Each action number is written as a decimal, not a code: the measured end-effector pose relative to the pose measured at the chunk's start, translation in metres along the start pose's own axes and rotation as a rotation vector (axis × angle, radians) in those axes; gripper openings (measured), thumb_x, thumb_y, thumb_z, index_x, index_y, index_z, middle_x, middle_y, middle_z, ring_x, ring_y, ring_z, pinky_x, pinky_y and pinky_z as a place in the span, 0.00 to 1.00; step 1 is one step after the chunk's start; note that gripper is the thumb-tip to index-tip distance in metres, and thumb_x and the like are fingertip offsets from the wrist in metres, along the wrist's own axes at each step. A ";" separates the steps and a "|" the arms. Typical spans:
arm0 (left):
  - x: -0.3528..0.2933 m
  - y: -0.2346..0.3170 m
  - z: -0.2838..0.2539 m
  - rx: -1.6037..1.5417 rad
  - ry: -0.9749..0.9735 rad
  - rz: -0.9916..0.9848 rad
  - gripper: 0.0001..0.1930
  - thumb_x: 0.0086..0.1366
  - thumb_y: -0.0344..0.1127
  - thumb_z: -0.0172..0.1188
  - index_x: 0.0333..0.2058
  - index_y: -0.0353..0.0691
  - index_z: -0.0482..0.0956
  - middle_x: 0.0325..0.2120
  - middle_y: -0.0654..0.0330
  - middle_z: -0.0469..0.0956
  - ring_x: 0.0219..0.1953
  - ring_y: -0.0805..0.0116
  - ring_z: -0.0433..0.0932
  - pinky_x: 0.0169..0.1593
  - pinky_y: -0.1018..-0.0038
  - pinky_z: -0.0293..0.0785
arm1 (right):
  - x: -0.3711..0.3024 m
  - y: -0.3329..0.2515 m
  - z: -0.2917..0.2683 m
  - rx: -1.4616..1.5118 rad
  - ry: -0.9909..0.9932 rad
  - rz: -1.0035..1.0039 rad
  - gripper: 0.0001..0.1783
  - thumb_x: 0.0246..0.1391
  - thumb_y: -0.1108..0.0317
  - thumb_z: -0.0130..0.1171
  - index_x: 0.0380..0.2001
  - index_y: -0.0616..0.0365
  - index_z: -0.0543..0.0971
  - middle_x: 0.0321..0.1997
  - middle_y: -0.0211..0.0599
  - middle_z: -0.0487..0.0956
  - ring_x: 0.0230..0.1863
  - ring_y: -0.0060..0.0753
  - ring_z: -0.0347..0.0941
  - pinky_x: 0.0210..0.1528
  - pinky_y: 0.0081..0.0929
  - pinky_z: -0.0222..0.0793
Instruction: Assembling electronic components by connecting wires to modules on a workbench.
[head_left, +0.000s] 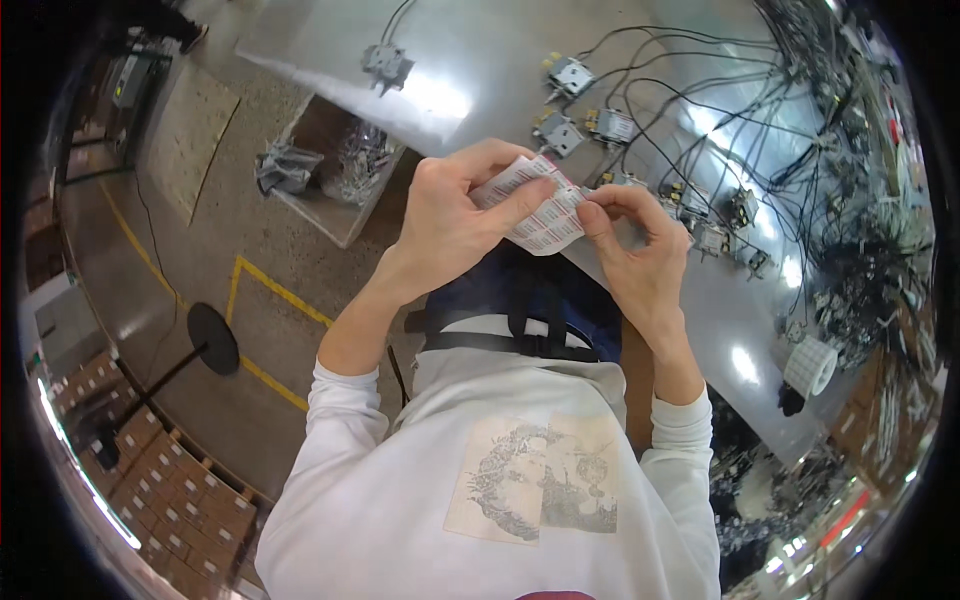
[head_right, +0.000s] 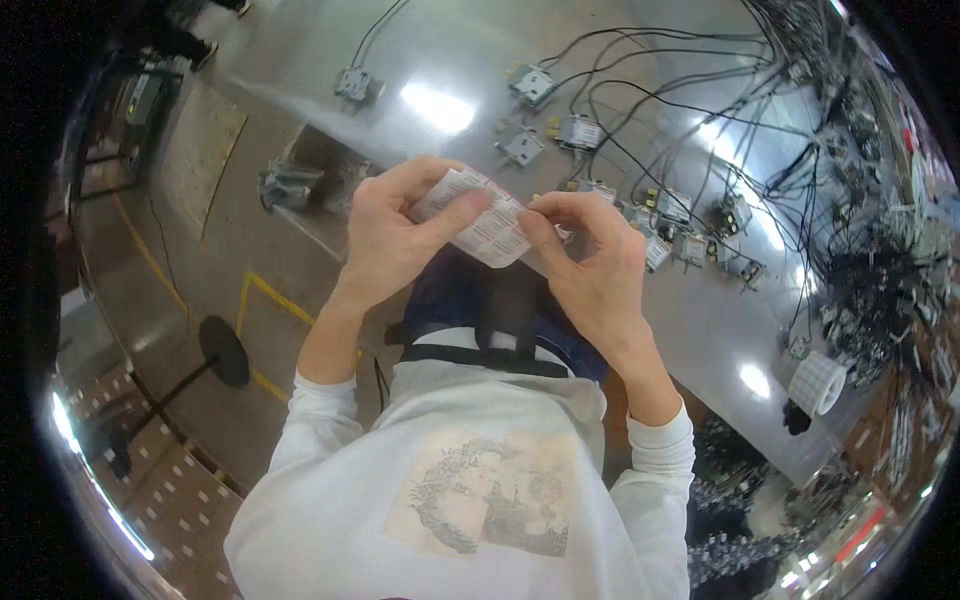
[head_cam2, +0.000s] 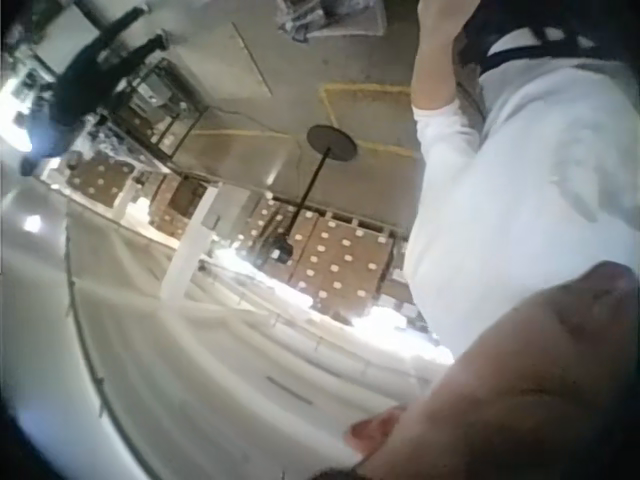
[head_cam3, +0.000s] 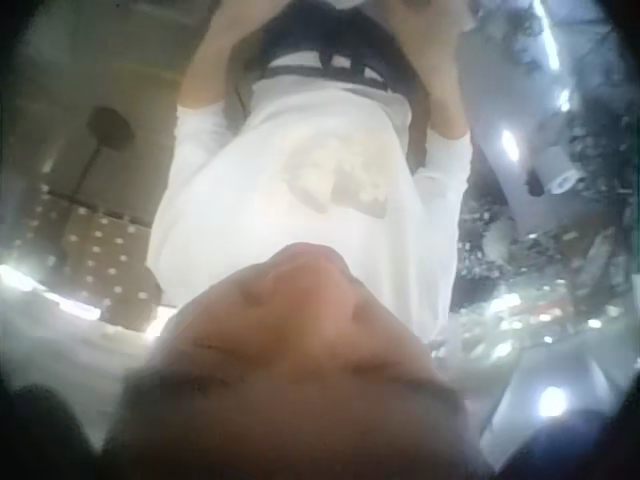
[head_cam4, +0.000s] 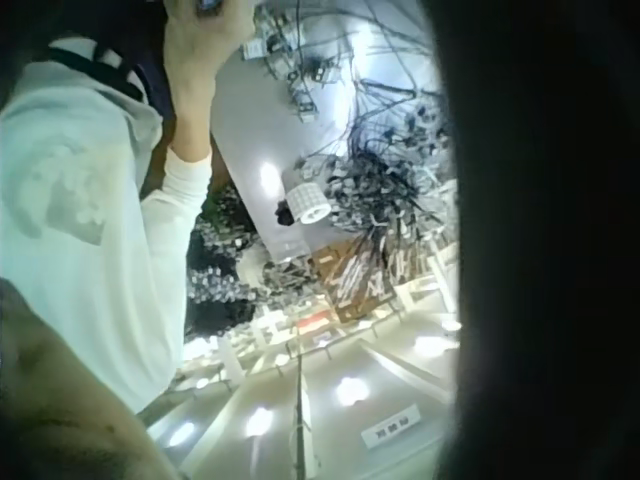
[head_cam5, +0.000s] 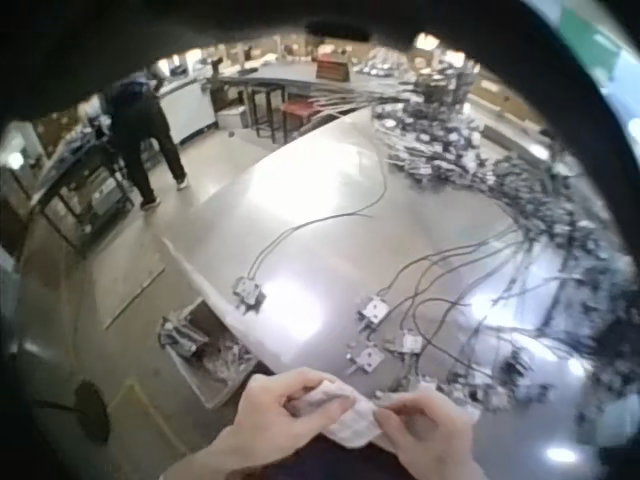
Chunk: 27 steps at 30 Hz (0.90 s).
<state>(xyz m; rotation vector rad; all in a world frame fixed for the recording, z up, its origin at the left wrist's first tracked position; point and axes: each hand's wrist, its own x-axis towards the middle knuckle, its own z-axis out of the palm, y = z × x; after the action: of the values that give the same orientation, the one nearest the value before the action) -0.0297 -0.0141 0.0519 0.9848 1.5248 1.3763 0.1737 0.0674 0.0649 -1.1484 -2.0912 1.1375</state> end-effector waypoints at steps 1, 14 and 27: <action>0.000 -0.002 -0.001 0.001 0.006 0.022 0.13 0.68 0.34 0.75 0.47 0.34 0.87 0.34 0.56 0.91 0.35 0.78 0.86 0.39 0.76 0.83 | 0.003 0.000 0.002 -0.005 -0.022 -0.007 0.09 0.63 0.70 0.73 0.43 0.61 0.86 0.41 0.34 0.88 0.42 0.28 0.86 0.48 0.26 0.79; 0.004 -0.017 -0.002 -0.004 0.037 0.107 0.15 0.77 0.42 0.64 0.48 0.34 0.84 0.32 0.49 0.87 0.33 0.56 0.87 0.41 0.65 0.81 | 0.035 -0.003 0.022 0.350 -0.046 -0.049 0.24 0.67 0.72 0.70 0.62 0.56 0.73 0.58 0.38 0.81 0.64 0.40 0.80 0.63 0.33 0.76; 0.005 -0.031 0.021 0.231 -0.034 0.197 0.14 0.78 0.42 0.59 0.46 0.35 0.82 0.33 0.48 0.87 0.36 0.44 0.87 0.39 0.56 0.81 | 0.052 0.009 0.008 0.206 0.091 -0.013 0.38 0.65 0.72 0.73 0.71 0.63 0.63 0.42 0.38 0.88 0.63 0.34 0.80 0.68 0.33 0.70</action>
<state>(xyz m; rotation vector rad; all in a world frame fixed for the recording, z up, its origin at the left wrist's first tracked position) -0.0122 -0.0053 0.0192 1.3247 1.6214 1.3294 0.1448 0.1108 0.0539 -1.0668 -1.8619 1.2386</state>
